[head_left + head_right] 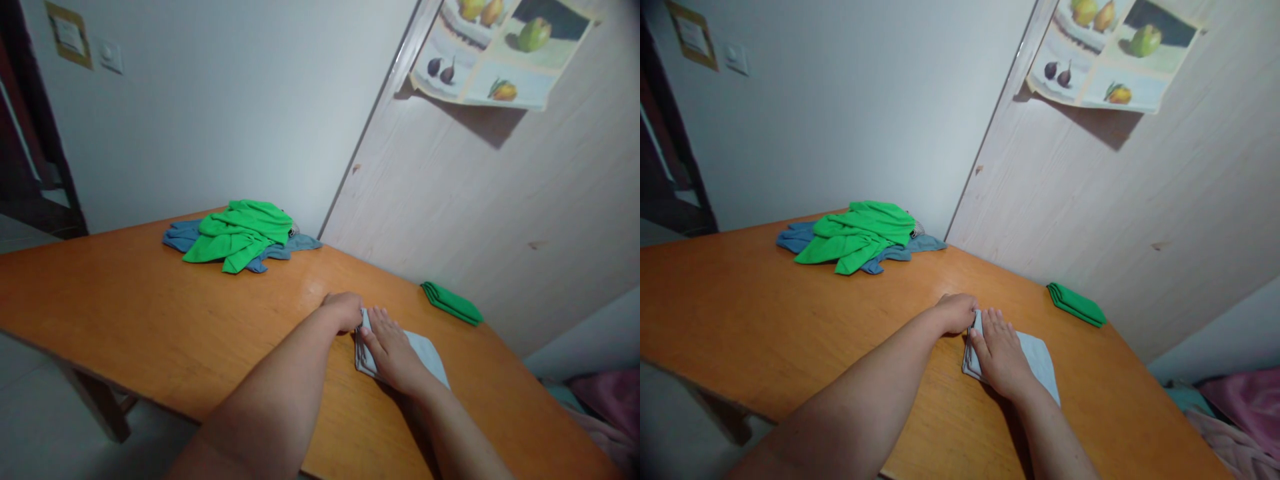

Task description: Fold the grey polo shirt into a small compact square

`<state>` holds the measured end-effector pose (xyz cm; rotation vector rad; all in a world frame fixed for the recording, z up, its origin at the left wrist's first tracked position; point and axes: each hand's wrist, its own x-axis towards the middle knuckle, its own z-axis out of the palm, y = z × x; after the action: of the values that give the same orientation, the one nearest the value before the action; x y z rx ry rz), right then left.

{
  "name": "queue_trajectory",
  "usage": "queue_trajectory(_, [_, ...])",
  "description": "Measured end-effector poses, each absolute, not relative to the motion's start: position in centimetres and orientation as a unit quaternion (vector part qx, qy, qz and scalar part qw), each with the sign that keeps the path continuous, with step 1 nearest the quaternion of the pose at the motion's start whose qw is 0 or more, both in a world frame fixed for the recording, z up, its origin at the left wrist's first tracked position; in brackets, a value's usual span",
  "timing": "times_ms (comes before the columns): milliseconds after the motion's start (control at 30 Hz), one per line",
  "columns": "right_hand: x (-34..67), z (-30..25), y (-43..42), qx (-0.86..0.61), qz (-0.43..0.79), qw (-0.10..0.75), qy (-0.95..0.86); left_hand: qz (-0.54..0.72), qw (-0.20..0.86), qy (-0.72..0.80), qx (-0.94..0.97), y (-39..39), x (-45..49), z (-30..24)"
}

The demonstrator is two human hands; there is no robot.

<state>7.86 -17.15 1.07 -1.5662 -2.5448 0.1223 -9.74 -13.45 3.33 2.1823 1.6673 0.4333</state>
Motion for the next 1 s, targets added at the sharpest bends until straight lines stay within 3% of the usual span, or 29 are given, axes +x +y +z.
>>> queue_trajectory(1000, [7.55, 1.39, -17.51, -0.521, 0.022, 0.050, -0.851, 0.157, 0.224, 0.563, 0.780, -12.40, -10.61, 2.55])
